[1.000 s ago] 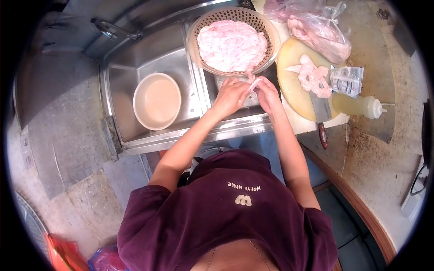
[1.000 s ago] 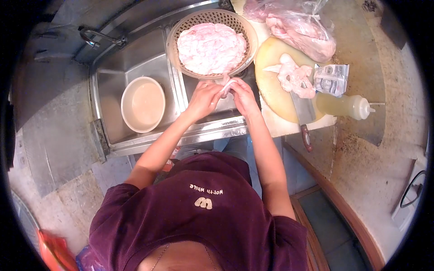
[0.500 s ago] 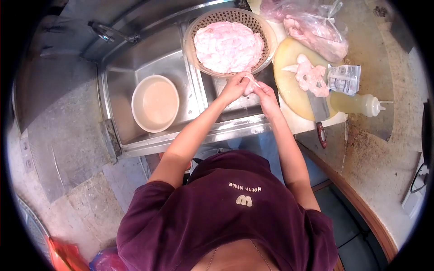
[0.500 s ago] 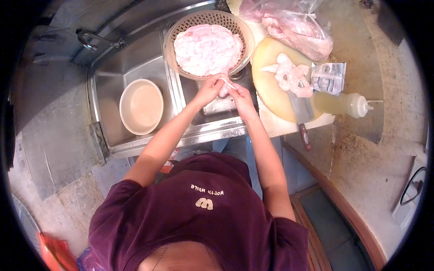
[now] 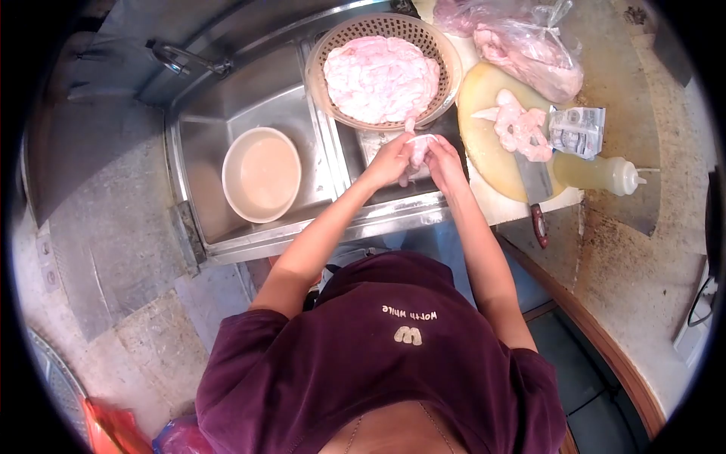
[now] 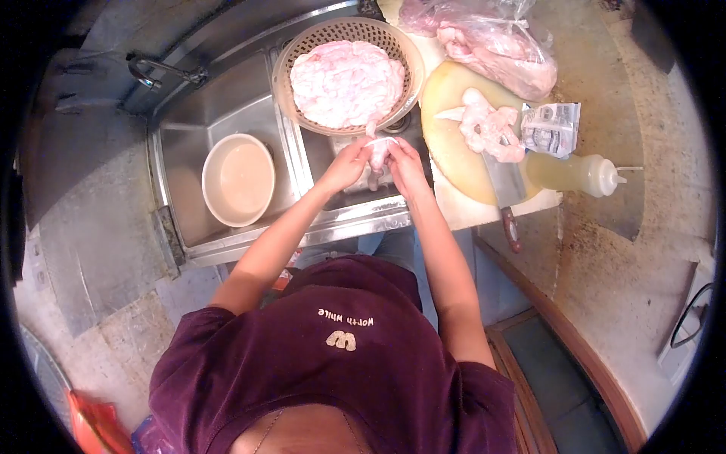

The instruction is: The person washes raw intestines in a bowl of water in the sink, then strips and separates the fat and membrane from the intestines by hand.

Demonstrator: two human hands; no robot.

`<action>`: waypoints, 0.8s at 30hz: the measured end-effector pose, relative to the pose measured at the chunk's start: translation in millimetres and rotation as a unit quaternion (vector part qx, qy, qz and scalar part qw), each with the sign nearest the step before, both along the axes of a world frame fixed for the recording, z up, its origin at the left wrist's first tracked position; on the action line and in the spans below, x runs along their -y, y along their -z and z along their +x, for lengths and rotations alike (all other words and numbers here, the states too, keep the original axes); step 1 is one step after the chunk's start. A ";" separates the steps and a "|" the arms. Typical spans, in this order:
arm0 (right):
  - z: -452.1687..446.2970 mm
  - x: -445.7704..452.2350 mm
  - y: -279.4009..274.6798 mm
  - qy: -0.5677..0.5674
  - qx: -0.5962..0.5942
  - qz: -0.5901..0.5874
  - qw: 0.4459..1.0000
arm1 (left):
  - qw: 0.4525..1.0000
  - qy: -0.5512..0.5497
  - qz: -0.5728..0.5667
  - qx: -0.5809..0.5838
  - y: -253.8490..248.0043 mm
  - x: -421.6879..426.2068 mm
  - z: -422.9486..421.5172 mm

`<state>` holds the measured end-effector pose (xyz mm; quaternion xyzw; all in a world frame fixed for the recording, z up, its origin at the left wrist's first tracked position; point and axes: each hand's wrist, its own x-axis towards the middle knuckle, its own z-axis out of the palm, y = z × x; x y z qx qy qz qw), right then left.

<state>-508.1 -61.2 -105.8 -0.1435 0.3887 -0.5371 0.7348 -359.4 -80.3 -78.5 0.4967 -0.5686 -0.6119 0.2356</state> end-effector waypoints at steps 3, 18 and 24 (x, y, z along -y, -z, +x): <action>11.6 5.2 -6.0 0.011 0.011 -0.003 1.000 | 0.993 -0.105 -0.046 0.010 -1.3 -5.4 -2.7; 16.9 8.9 -15.1 -0.013 -0.144 -0.045 0.988 | 0.964 -0.109 0.118 -0.212 16.7 13.4 4.0; 19.2 -4.1 -18.9 0.007 -0.035 -0.040 0.999 | 0.983 -0.007 0.099 -0.153 6.3 8.6 18.5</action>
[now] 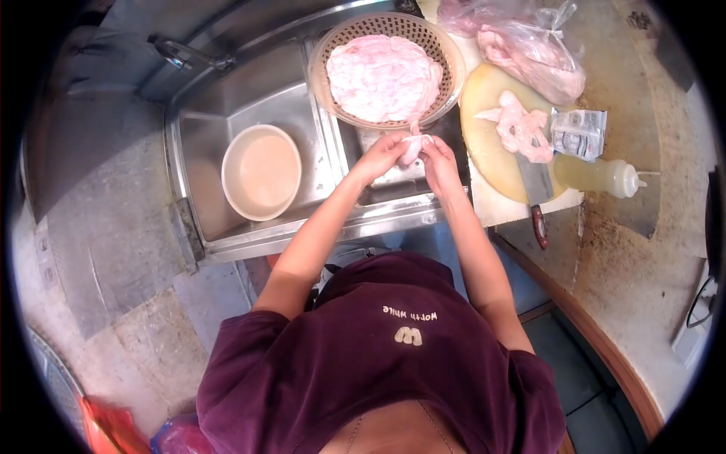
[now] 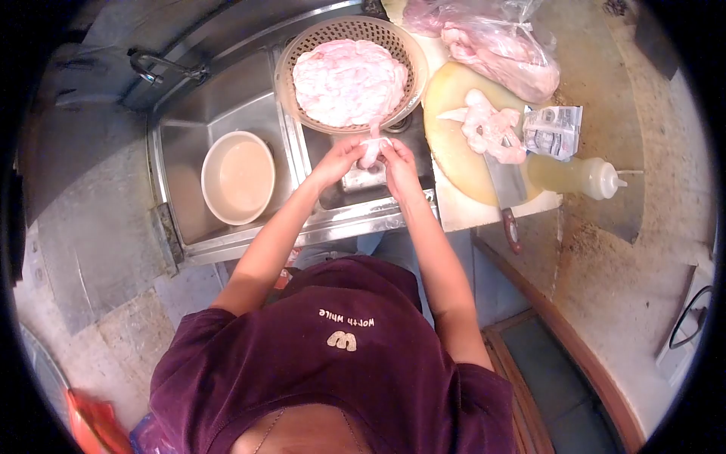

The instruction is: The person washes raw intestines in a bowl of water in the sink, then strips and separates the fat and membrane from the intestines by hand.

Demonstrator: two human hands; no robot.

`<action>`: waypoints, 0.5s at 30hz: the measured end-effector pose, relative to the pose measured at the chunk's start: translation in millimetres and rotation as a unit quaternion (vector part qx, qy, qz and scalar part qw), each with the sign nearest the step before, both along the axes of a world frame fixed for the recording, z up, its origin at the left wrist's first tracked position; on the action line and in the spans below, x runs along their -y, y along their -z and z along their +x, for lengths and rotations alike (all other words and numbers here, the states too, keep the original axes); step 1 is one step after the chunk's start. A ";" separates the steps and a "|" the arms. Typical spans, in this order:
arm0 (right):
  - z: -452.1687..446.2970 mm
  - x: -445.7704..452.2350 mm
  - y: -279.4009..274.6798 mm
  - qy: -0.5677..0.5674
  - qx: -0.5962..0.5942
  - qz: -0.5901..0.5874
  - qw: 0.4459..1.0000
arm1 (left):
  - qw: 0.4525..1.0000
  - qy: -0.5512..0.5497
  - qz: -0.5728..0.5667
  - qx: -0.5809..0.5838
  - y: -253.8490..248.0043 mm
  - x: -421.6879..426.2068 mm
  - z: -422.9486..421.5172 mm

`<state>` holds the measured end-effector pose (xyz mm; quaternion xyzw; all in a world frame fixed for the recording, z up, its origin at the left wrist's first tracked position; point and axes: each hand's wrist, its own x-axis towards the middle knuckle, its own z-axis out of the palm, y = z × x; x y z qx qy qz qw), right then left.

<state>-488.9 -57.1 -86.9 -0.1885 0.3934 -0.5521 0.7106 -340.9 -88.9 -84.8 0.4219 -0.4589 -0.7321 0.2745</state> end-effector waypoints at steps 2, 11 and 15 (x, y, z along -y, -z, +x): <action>-0.3 -1.2 1.3 0.007 0.003 0.001 1.000 | 1.000 0.010 -0.018 -0.006 -1.0 -3.1 2.3; -8.8 7.1 -15.6 -0.078 -0.073 -0.035 0.994 | 0.992 -0.124 -0.025 0.002 -17.4 2.8 -16.8; -6.2 5.9 -15.0 -0.071 -0.102 -0.030 0.992 | 0.996 -0.074 -0.022 -0.049 -6.9 16.2 -20.0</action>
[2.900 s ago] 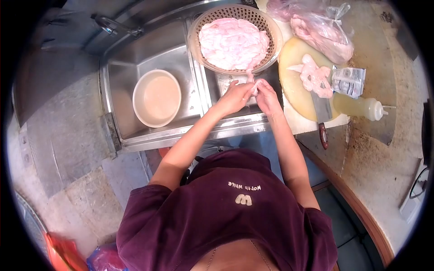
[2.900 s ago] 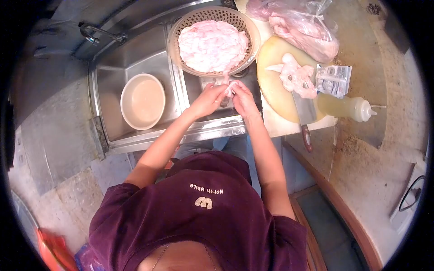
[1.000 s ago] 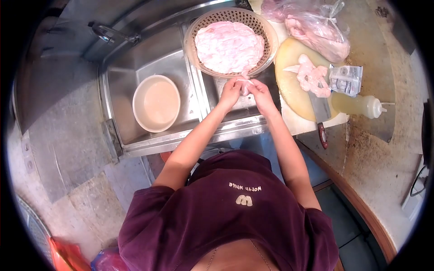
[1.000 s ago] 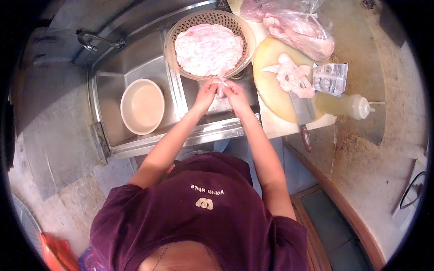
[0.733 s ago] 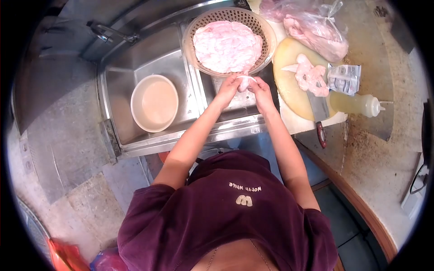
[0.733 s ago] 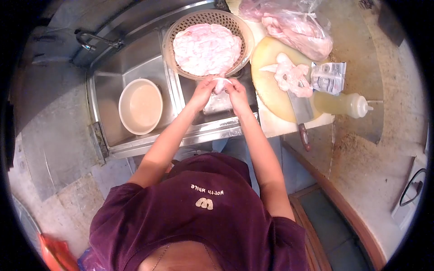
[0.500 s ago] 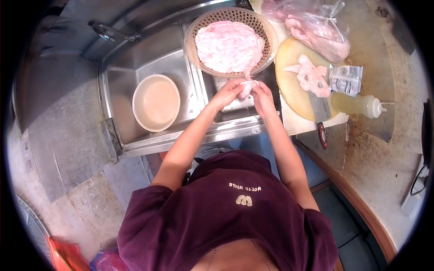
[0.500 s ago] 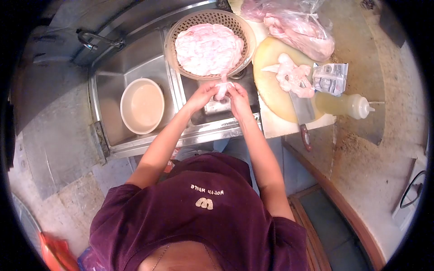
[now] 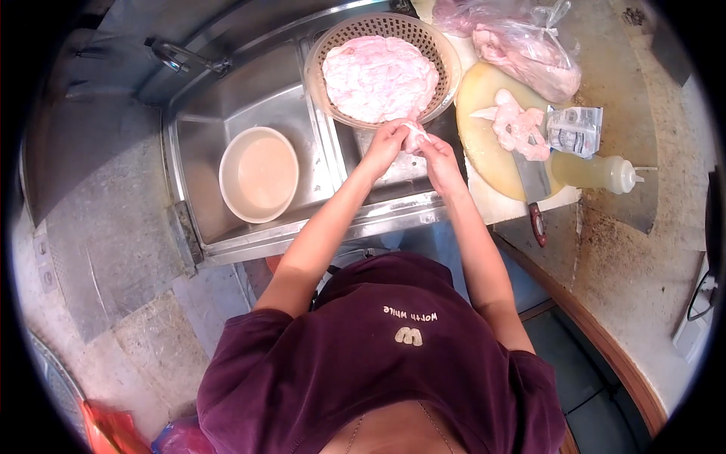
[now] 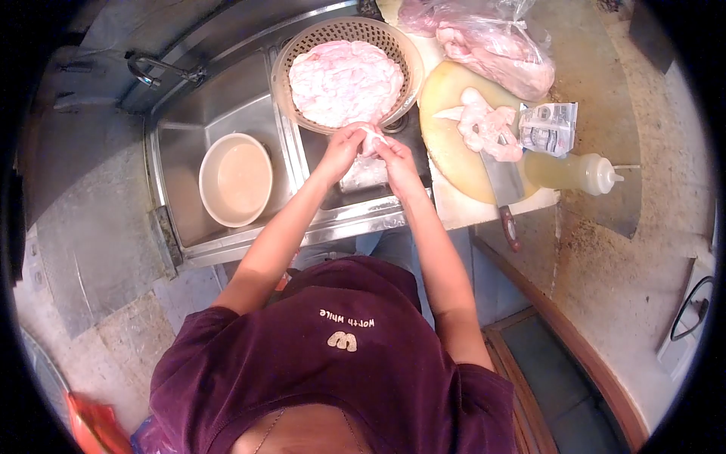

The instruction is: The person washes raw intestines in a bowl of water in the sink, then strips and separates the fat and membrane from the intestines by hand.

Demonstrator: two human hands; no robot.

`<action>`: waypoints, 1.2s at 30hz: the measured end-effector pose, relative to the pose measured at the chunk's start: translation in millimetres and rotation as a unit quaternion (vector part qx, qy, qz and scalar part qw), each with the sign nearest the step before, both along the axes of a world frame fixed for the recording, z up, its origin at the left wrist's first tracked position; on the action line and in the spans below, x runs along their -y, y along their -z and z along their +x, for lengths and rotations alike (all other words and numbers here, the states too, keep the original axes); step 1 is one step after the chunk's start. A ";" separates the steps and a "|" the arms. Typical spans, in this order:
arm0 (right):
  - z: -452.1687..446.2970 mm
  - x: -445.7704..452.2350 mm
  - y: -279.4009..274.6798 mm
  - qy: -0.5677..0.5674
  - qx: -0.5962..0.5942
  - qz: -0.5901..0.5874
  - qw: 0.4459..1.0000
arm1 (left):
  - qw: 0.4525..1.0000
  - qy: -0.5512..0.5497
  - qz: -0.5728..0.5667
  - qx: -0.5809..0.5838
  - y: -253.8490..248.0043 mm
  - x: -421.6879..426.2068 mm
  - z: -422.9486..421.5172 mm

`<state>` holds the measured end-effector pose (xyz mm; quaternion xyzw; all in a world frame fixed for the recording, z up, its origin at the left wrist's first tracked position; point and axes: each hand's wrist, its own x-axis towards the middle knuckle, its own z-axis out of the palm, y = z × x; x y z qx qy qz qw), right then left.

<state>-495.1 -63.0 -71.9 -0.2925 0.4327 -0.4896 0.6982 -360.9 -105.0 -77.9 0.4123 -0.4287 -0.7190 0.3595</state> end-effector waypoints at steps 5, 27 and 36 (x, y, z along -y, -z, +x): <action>-6.3 -4.4 7.4 0.051 -0.023 0.038 0.998 | 1.000 0.018 0.008 -0.011 17.1 -3.8 -2.3; 1.8 3.4 16.1 0.049 0.047 0.023 0.997 | 0.994 -0.067 -0.043 0.075 3.3 -27.9 -0.8; 12.9 1.8 18.7 0.085 0.158 0.045 0.983 | 0.982 -0.051 -0.075 0.164 11.2 -27.8 20.9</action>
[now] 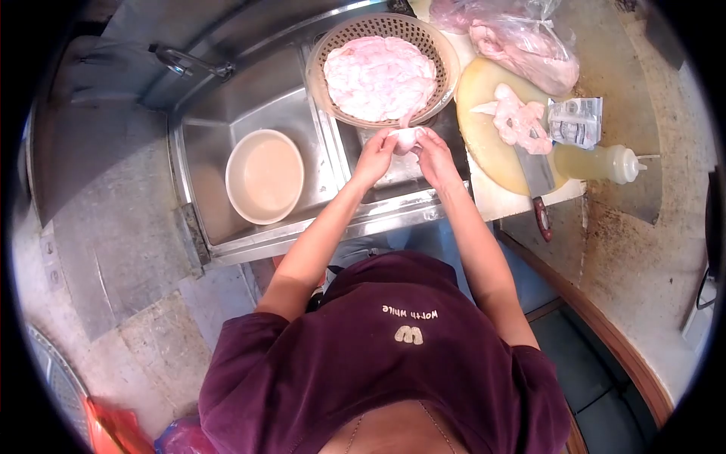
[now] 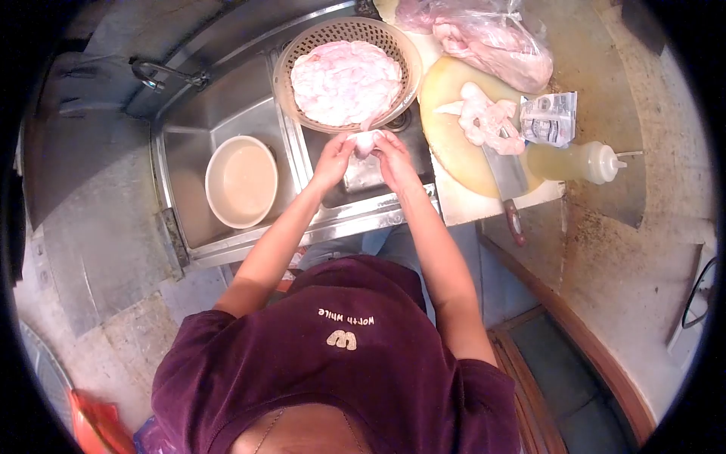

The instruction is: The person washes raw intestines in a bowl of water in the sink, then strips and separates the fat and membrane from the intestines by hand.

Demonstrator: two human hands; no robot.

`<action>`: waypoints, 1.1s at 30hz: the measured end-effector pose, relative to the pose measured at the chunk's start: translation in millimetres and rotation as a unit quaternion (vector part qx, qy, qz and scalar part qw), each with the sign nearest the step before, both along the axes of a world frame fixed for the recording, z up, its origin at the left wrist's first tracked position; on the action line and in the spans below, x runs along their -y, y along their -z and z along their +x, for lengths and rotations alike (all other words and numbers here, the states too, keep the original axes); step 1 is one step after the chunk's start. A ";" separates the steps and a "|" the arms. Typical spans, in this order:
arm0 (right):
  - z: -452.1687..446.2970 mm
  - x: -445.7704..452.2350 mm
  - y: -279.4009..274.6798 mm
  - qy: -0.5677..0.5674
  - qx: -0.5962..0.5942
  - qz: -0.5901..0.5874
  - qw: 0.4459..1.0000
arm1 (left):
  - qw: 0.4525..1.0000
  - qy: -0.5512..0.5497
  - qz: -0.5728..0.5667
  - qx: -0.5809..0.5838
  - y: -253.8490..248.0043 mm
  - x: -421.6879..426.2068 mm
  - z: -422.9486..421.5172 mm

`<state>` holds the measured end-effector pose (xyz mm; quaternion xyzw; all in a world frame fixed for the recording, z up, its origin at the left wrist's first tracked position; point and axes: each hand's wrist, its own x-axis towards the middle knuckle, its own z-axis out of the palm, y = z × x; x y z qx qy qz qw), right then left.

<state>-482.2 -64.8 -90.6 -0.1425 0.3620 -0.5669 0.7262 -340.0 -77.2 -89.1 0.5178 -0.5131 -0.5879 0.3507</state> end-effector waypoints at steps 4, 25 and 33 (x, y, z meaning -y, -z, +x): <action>-5.9 4.4 -8.6 -0.120 -0.128 -0.052 0.983 | 0.996 -0.018 0.034 -0.075 3.2 6.4 -4.6; 6.3 9.0 4.7 0.018 -0.014 0.028 0.999 | 0.989 -0.120 0.055 -0.070 4.6 -1.4 -29.2; 6.3 -3.0 5.4 -0.041 -0.206 -0.021 0.978 | 0.984 -0.123 0.091 -0.085 12.0 -2.5 -29.2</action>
